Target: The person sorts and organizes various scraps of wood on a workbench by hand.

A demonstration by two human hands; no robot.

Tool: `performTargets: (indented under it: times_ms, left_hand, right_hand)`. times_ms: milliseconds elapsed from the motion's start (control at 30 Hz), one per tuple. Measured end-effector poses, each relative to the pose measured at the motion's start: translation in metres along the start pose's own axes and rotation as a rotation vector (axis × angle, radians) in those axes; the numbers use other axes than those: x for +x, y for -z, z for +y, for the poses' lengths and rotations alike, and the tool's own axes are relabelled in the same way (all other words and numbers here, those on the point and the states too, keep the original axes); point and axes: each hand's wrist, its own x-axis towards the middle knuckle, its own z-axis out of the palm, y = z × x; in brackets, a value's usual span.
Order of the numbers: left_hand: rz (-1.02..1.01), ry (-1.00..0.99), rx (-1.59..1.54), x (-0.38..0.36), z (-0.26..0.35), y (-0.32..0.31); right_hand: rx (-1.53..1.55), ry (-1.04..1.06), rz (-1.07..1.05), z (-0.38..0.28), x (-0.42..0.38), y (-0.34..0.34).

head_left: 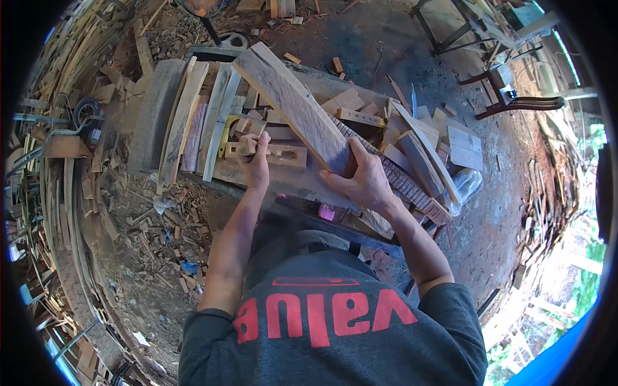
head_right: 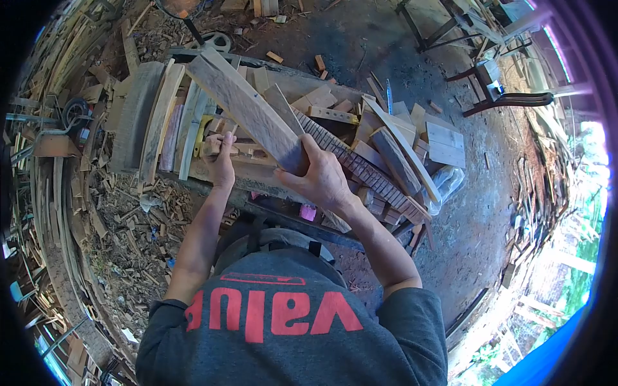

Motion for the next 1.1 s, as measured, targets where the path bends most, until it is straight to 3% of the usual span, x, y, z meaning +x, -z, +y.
performTargets:
  times_ms: [267, 333, 367, 400, 433, 467, 533, 567, 600, 667, 700, 733, 800, 833, 867, 1000, 1033, 1067, 1100]
  left_hand:
    - [-0.094, -0.141, 0.276, 0.0, -0.01, 0.017]
    - [-0.061, -0.186, 0.299, -0.002, -0.025, 0.025]
    - [-0.056, -0.387, 0.528, 0.0, -0.062, 0.042]
    - [-0.049, -0.589, 0.755, 0.001, -0.091, 0.053]
    - [0.014, -0.662, 0.89, 0.0, -0.096, 0.05]
    - [0.018, -0.666, 0.885, 0.0, -0.1, 0.051]
    - [-0.139, -0.444, 0.642, -0.002, -0.087, 0.047]
    - [-0.071, -0.783, 1.187, 0.003, -0.105, 0.058]
    - [-0.054, -0.785, 1.185, 0.007, -0.096, 0.05]
    - [-0.15, -0.148, 0.557, -0.006, -0.057, 0.037]
    - [-0.196, -0.054, 0.56, -0.01, -0.042, 0.034]
    - [-0.196, -0.053, 0.563, -0.012, -0.048, 0.036]
    - [-0.081, -0.302, 0.588, -0.012, -0.068, 0.039]
    - [-0.024, -0.542, 0.682, -0.007, -0.073, 0.04]
    - [-0.016, -0.548, 0.681, -0.006, -0.077, 0.041]
    - [0.048, -0.35, 0.53, -0.009, -0.059, 0.036]
    - [-0.011, -0.177, 0.56, -0.009, -0.053, 0.04]
    - [-0.069, -0.011, 0.584, -0.008, -0.047, 0.041]
    - [-0.065, -0.012, 0.584, -0.009, -0.051, 0.042]
  right_hand:
    - [-0.076, 0.089, -0.005, -0.023, 0.007, -0.003]
    - [-0.033, 0.397, 0.115, -0.042, 0.004, -0.002]
    - [-0.014, 0.421, 0.094, -0.048, 0.0, -0.002]
    - [-0.015, 0.422, 0.095, -0.046, 0.001, -0.005]
    - [-0.06, 0.354, 0.001, -0.04, 0.002, -0.011]
    - [-0.106, 0.287, -0.091, -0.03, 0.003, -0.017]
    - [-0.278, 0.202, -0.174, 0.003, 0.014, -0.03]
    - [-0.318, 0.137, -0.164, 0.014, 0.016, -0.033]
    - [-0.363, 0.081, -0.158, 0.018, 0.021, -0.031]
    - [-0.306, 0.103, -0.137, -0.013, 0.017, -0.016]
    - [-0.199, 0.161, -0.127, -0.031, 0.015, -0.009]
    - [-0.093, 0.222, -0.111, -0.04, 0.014, -0.007]
    - [0.009, 0.297, -0.098, -0.029, 0.015, -0.017]
    - [-0.188, 0.253, -0.197, -0.017, 0.019, -0.024]
    - [-0.386, 0.21, -0.294, -0.004, 0.025, -0.03]
    - [-0.421, 0.203, -0.235, -0.021, 0.036, -0.022]
    - [-0.418, 0.196, -0.244, -0.028, 0.031, -0.021]
    - [-0.268, 0.28, -0.191, -0.036, 0.028, -0.019]
    - [-0.119, 0.365, -0.134, -0.04, 0.027, -0.019]
